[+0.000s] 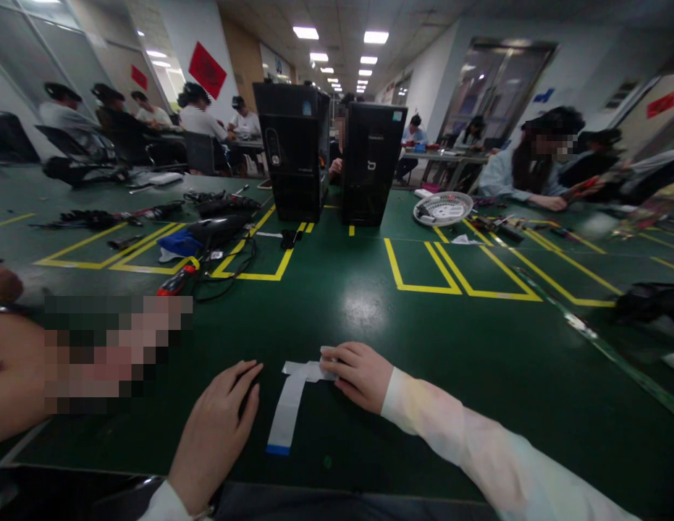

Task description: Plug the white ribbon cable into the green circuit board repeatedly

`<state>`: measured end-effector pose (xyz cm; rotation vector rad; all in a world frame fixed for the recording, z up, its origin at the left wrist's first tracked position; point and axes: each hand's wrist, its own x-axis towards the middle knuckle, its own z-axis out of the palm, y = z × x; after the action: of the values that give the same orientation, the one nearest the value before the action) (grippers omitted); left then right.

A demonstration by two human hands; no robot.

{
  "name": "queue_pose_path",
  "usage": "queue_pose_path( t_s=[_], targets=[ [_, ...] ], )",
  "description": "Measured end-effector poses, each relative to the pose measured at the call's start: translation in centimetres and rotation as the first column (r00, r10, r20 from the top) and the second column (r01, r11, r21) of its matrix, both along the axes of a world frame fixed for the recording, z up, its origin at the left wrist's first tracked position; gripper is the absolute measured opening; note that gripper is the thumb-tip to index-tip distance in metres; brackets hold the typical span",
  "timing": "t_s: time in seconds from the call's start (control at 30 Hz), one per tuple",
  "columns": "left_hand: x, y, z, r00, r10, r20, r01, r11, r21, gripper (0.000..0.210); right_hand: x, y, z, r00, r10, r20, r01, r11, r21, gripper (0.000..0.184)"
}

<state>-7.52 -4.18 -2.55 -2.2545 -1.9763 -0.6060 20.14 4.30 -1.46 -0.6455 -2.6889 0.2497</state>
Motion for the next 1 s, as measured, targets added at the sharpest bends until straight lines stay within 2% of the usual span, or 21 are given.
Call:
queue_pose_path(
  t_s=[0.43, 0.57, 0.63, 0.7, 0.73, 0.8, 0.83, 0.87, 0.9, 0.93, 0.97, 1.0],
  targets=[
    [-0.2, 0.0, -0.3, 1.000, -0.010, -0.001, 0.010, 1.000, -0.026, 0.042, 0.4, -0.2, 0.7, 0.997, 0.042, 0.057, -0.040, 0.998, -0.039, 0.040],
    [-0.1, 0.0, -0.4, 1.000, -0.009, 0.005, 0.009, 1.000, -0.021, 0.042, 0.6, -0.1, 0.4, 0.999, 0.042, 0.018, -0.042, 0.999, -0.034, 0.048],
    [-0.1, 0.0, -0.3, 1.000, -0.007, 0.006, 0.008, 1.000, -0.021, 0.042, 1.6, 0.8, 0.4, 1.000, -0.013, -0.007, 0.014, 1.000, 0.006, 0.053],
    [-0.1, 0.0, -0.3, 1.000, -0.008, 0.005, 0.008, 1.000, -0.022, 0.041, 3.6, 2.6, 0.4, 0.987, -0.155, -0.030, 0.157, 0.983, 0.091, 0.053],
    [-0.1, 0.0, -0.4, 1.000, -0.009, 0.004, 0.009, 1.000, -0.024, 0.041, 5.1, 3.7, 0.4, 0.965, -0.257, -0.051, 0.262, 0.955, 0.141, 0.053],
    [-0.2, 0.0, -0.4, 1.000, -0.010, 0.004, 0.011, 1.000, -0.024, 0.041, 9.0, 6.2, 0.5, 0.866, -0.489, -0.099, 0.499, 0.842, 0.206, 0.054],
    [-0.2, 0.0, -0.4, 1.000, -0.011, 0.004, 0.011, 1.000, -0.023, 0.042, 11.3, 7.4, 0.5, 0.788, -0.603, -0.126, 0.615, 0.757, 0.220, 0.055],
    [-0.2, 0.0, -0.4, 1.000, -0.012, 0.004, 0.013, 1.000, -0.020, 0.042, 13.7, 8.4, 0.5, 0.683, -0.717, -0.140, 0.727, 0.650, 0.220, 0.056],
    [-0.2, 0.0, -0.4, 1.000, -0.016, 0.004, 0.016, 1.000, -0.016, 0.042, 16.2, 9.1, 0.5, 0.546, -0.827, -0.133, 0.831, 0.514, 0.212, 0.058],
    [-0.2, 0.1, -0.5, 1.000, -0.019, 0.004, 0.019, 1.000, -0.009, 0.042, 18.7, 9.6, 0.4, 0.374, -0.923, -0.093, 0.916, 0.352, 0.194, 0.061],
    [-0.2, 0.1, -0.5, 1.000, -0.023, 0.004, 0.023, 1.000, -0.004, 0.042, 21.1, 9.7, 0.3, 0.170, -0.984, -0.048, 0.973, 0.160, 0.167, 0.062],
    [-0.2, 0.1, -0.5, 1.000, -0.026, 0.004, 0.026, 1.000, 0.001, 0.041, 23.3, 9.6, 0.1, 0.047, -0.998, -0.042, 0.989, 0.040, 0.141, 0.063]
  ],
)
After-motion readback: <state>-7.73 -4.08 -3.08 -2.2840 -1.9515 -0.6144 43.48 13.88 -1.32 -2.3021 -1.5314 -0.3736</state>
